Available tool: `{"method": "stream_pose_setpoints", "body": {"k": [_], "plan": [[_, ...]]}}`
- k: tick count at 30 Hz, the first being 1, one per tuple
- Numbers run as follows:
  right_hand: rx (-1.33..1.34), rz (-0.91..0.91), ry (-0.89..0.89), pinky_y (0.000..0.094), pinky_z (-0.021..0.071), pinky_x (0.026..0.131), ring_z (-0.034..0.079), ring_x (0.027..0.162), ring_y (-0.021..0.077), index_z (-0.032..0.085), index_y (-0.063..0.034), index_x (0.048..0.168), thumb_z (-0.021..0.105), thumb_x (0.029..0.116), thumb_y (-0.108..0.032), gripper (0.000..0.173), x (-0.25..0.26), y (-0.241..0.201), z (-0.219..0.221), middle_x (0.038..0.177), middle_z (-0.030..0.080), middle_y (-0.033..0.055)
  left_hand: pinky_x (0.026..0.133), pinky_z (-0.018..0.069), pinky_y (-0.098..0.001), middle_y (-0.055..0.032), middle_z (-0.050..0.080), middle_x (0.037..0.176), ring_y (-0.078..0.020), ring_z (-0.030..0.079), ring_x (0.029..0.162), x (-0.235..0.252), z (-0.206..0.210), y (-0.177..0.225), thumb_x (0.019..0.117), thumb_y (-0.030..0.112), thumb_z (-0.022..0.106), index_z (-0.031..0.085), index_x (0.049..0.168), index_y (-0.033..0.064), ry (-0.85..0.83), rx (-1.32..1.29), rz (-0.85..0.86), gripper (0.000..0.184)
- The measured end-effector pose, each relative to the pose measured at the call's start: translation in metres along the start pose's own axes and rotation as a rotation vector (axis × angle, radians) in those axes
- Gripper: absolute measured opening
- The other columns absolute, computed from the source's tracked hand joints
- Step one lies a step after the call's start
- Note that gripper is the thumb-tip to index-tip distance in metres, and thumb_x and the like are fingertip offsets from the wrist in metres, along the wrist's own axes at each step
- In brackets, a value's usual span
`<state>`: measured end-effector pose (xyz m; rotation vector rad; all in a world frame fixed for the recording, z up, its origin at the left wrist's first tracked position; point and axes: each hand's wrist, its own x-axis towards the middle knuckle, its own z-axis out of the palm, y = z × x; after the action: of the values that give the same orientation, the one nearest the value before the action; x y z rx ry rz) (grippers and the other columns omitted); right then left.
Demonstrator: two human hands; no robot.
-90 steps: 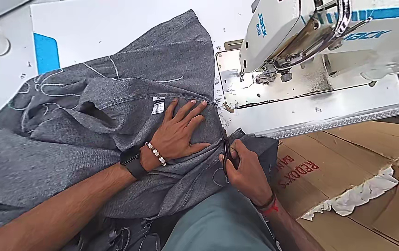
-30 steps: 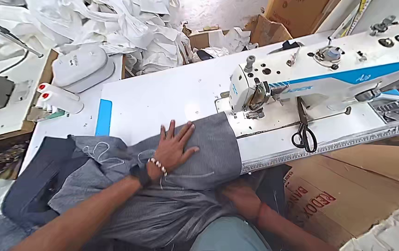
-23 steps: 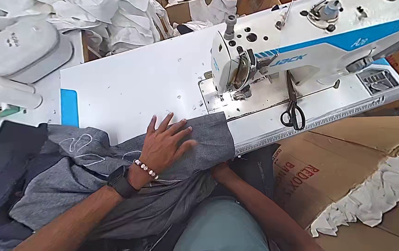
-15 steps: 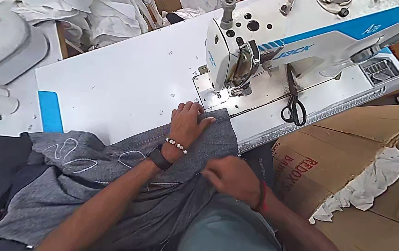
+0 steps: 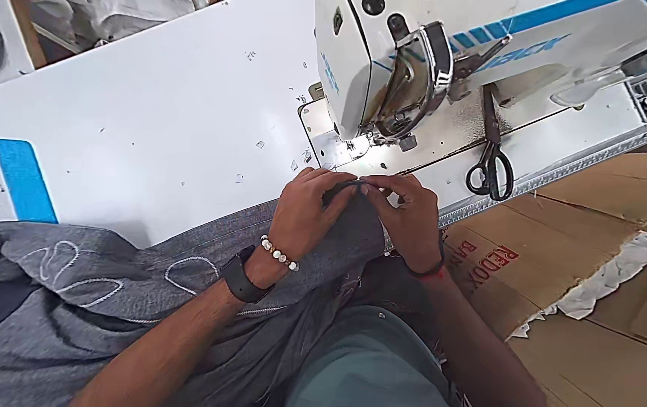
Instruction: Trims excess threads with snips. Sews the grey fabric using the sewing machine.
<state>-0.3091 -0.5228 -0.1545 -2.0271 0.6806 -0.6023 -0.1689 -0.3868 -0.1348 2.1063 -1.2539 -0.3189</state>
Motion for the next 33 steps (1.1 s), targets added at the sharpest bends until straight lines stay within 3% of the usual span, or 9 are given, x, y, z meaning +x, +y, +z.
{"method": "stream_pose_setpoints", "body": {"k": [4, 8, 12, 16, 19, 23, 26, 30, 33], "plan": [[-0.067, -0.059, 0.157, 0.0264, 0.0507, 0.072, 0.064, 0.081, 0.0066, 0.081, -0.0170, 0.098, 0.078, 0.0899, -0.020, 0.009, -0.002, 0.000, 0.007, 0.089, 0.074, -0.0057, 0.079, 0.0527, -0.0280, 0.0017, 0.078, 0.098, -0.0104, 0.068, 0.087, 0.000, 0.007, 0.011, 0.0977, 0.022, 0.069, 0.080, 0.110, 0.0164, 0.105, 0.015, 0.011, 0.018], [-0.351, -0.250, 0.304, 0.0333, 0.0521, 0.074, 0.068, 0.087, 0.0155, 0.082, -0.0145, 0.095, 0.076, 0.0902, -0.019, 0.008, -0.006, -0.007, 0.016, 0.090, 0.076, -0.0002, 0.080, 0.0539, -0.0292, 0.0010, 0.078, 0.101, -0.0128, 0.069, 0.089, -0.005, 0.012, 0.017, 0.0985, 0.020, 0.067, 0.080, 0.112, 0.0149, 0.173, 0.113, 0.034, 0.020], [-0.443, -0.277, 0.259, 0.0368, 0.0499, 0.077, 0.069, 0.091, 0.0161, 0.083, -0.0158, 0.098, 0.074, 0.0924, -0.019, 0.011, -0.007, -0.016, 0.012, 0.093, 0.078, -0.0015, 0.079, 0.0514, -0.0339, -0.0003, 0.078, 0.104, -0.0164, 0.068, 0.091, -0.006, 0.015, 0.018, 0.0999, 0.021, 0.065, 0.079, 0.114, 0.0135, 0.206, 0.186, 0.089, 0.022], [-0.375, -0.222, 0.105, 0.0381, 0.0500, 0.081, 0.068, 0.098, 0.0171, 0.082, -0.0151, 0.106, 0.067, 0.0937, -0.020, 0.020, -0.008, -0.020, 0.003, 0.101, 0.078, -0.0008, 0.079, 0.0508, -0.0358, -0.0013, 0.077, 0.101, -0.0176, 0.068, 0.090, -0.003, 0.015, 0.015, 0.0999, 0.025, 0.066, 0.080, 0.110, 0.0146, 0.208, 0.169, 0.056, 0.020], [-0.143, -0.102, -0.004, 0.0336, 0.0553, 0.083, 0.069, 0.097, 0.0128, 0.081, -0.0137, 0.111, 0.062, 0.0973, -0.019, 0.024, -0.005, -0.016, -0.003, 0.102, 0.078, -0.0014, 0.077, 0.0502, -0.0323, 0.0015, 0.075, 0.093, -0.0127, 0.066, 0.086, -0.002, 0.012, 0.012, 0.0984, 0.026, 0.066, 0.080, 0.106, 0.0170, 0.180, 0.053, -0.035, 0.018], [0.097, 0.139, -0.120, 0.0259, 0.0539, 0.055, 0.066, 0.066, 0.0050, 0.079, -0.0156, 0.109, 0.065, 0.1030, -0.024, 0.018, 0.004, -0.010, -0.008, 0.087, 0.075, -0.0037, 0.071, 0.0470, -0.0254, 0.0057, 0.073, 0.087, -0.0050, 0.062, 0.080, 0.000, 0.007, 0.014, 0.0986, 0.024, 0.066, 0.080, 0.105, 0.0191, 0.130, -0.114, -0.141, 0.016], [0.139, 0.186, -0.169, 0.0259, 0.0542, 0.054, 0.067, 0.066, 0.0051, 0.081, -0.0166, 0.105, 0.070, 0.0994, -0.026, 0.015, 0.009, -0.011, -0.013, 0.085, 0.076, -0.0050, 0.079, 0.0478, -0.0270, 0.0041, 0.076, 0.092, -0.0076, 0.064, 0.087, 0.002, 0.010, 0.009, 0.0988, 0.025, 0.066, 0.081, 0.106, 0.0184, 0.172, -0.087, -0.067, 0.018], [0.156, 0.197, -0.106, 0.0265, 0.0500, 0.047, 0.064, 0.060, 0.0067, 0.079, -0.0170, 0.096, 0.076, 0.0945, -0.023, 0.007, 0.009, -0.012, -0.009, 0.080, 0.074, -0.0053, 0.077, 0.0486, -0.0309, 0.0030, 0.076, 0.093, -0.0097, 0.065, 0.085, 0.000, 0.000, 0.018, 0.1002, 0.025, 0.065, 0.081, 0.109, 0.0183, 0.090, -0.028, -0.092, 0.019], [0.006, 0.122, 0.029, 0.0266, 0.0491, 0.055, 0.064, 0.069, 0.0042, 0.078, -0.0202, 0.093, 0.075, 0.0918, -0.025, 0.006, 0.005, -0.010, 0.006, 0.081, 0.072, -0.0088, 0.062, 0.0514, -0.0286, 0.0071, 0.076, 0.085, -0.0029, 0.066, 0.069, 0.003, -0.008, 0.024, 0.0986, 0.032, 0.066, 0.081, 0.105, 0.0238, 0.003, 0.016, -0.219, 0.018]]}}
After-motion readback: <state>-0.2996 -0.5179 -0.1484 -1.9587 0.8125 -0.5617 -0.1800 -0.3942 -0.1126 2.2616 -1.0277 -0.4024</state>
